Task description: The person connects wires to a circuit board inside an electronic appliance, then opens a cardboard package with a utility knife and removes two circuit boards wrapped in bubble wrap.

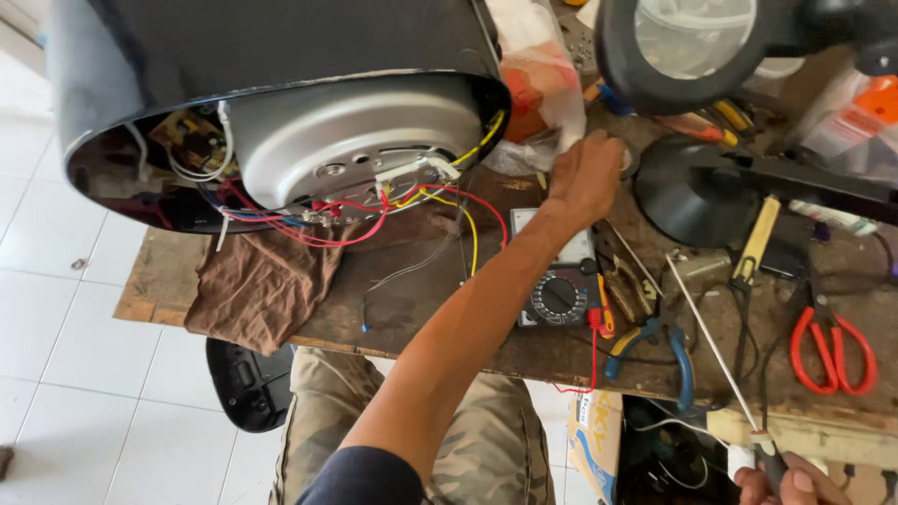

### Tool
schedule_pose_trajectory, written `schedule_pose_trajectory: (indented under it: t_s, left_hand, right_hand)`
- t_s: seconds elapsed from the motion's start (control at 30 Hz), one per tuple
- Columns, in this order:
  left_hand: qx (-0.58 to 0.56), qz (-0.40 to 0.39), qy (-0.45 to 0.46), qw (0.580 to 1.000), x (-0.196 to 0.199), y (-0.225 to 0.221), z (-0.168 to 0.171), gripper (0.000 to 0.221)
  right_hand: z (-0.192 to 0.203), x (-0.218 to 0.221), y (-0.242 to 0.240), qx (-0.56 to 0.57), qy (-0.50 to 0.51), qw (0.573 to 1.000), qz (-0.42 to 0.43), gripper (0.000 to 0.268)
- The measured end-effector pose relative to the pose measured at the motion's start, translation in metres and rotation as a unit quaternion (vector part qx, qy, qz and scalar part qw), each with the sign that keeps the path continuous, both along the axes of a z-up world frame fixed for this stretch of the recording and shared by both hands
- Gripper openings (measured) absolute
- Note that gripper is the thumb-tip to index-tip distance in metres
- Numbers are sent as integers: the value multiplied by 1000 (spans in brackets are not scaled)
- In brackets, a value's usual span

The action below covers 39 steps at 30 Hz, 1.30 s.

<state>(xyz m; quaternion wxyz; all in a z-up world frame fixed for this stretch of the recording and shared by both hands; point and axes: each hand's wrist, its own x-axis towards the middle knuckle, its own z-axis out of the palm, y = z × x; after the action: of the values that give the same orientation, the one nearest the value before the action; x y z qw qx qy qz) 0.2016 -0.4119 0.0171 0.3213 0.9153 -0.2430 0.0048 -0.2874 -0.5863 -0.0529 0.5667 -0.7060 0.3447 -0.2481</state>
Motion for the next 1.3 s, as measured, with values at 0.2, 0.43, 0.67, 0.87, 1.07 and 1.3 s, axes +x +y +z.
schedule_pose_trajectory:
  t_s: [0.2, 0.43, 0.67, 0.87, 1.07, 1.3]
  left_hand:
    - [-144, -41, -50, 988, -43, 38, 5, 7]
    - [-315, -38, -102, 943, -173, 229, 55, 23]
    - [-285, 231, -204, 908, -203, 406, 91, 25]
    - [-300, 301, -149, 893, -163, 426, 61, 51]
    - [-278, 267, -170, 907, -157, 422, 60, 62]
    - [-344, 301, -76, 886, -151, 432, 43, 41]
  right_hand:
    - [27, 93, 53, -113, -21, 989, -94, 24]
    - [3, 182, 13, -536, -68, 834, 114, 15]
    - [27, 202, 51, -612, -57, 779, 121, 21]
    - [209, 206, 286, -283, -152, 885, 336, 53]
    - [262, 258, 371, -567, -195, 678, 425, 65]
    - [217, 295, 368, -453, -332, 762, 323, 31]
